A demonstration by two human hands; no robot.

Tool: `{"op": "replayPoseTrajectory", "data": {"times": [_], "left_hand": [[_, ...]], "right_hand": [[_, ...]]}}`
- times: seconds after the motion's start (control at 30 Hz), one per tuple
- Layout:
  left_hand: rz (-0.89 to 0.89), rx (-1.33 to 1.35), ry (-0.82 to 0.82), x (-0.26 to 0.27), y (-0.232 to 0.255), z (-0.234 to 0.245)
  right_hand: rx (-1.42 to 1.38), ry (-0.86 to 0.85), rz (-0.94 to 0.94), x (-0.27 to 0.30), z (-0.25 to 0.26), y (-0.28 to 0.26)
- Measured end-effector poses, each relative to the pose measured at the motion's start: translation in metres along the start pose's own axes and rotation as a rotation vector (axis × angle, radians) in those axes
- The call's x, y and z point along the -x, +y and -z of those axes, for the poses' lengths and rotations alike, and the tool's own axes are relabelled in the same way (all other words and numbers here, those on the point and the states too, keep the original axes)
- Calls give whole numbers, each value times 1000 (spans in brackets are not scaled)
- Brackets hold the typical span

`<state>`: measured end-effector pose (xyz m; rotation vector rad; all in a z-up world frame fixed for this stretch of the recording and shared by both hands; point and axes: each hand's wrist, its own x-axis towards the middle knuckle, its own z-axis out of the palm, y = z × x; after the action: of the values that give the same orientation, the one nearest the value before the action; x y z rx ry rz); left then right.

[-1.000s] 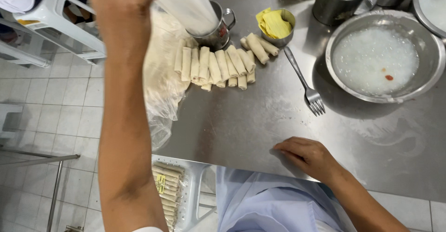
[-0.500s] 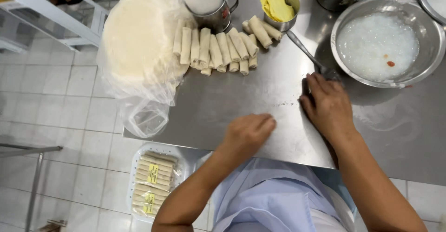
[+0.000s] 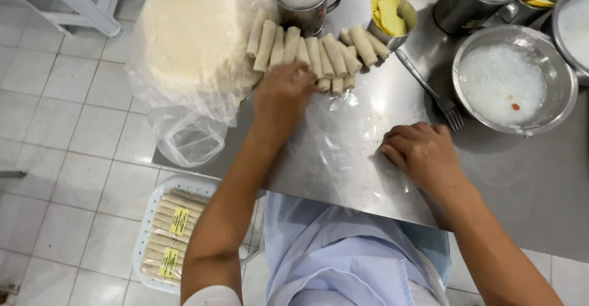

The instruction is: The person places several spring rolls into a plastic bag, applies a label to the bag, and then seals it using a heat sealer.

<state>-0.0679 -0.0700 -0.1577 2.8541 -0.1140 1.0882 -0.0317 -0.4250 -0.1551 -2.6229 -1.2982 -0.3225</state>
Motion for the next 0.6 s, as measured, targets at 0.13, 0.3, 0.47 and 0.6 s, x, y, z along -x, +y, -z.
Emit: {"op": "replayPoseTrajectory", "data": {"times": [0.13, 0.3, 0.47, 0.6], "left_hand": [[-9, -67, -24, 4, -61, -10], [166, 170, -75, -3, -73, -8], [288, 241, -238, -16, -84, -3], [367, 327, -294, -18, -93, -4]], "right_hand": [[65, 57, 61, -42, -10, -1], [-52, 258, 221, -126, -15, -36], [-180, 188, 298, -208, -46, -74], [-282, -54, 80, -238, -67, -86]]}}
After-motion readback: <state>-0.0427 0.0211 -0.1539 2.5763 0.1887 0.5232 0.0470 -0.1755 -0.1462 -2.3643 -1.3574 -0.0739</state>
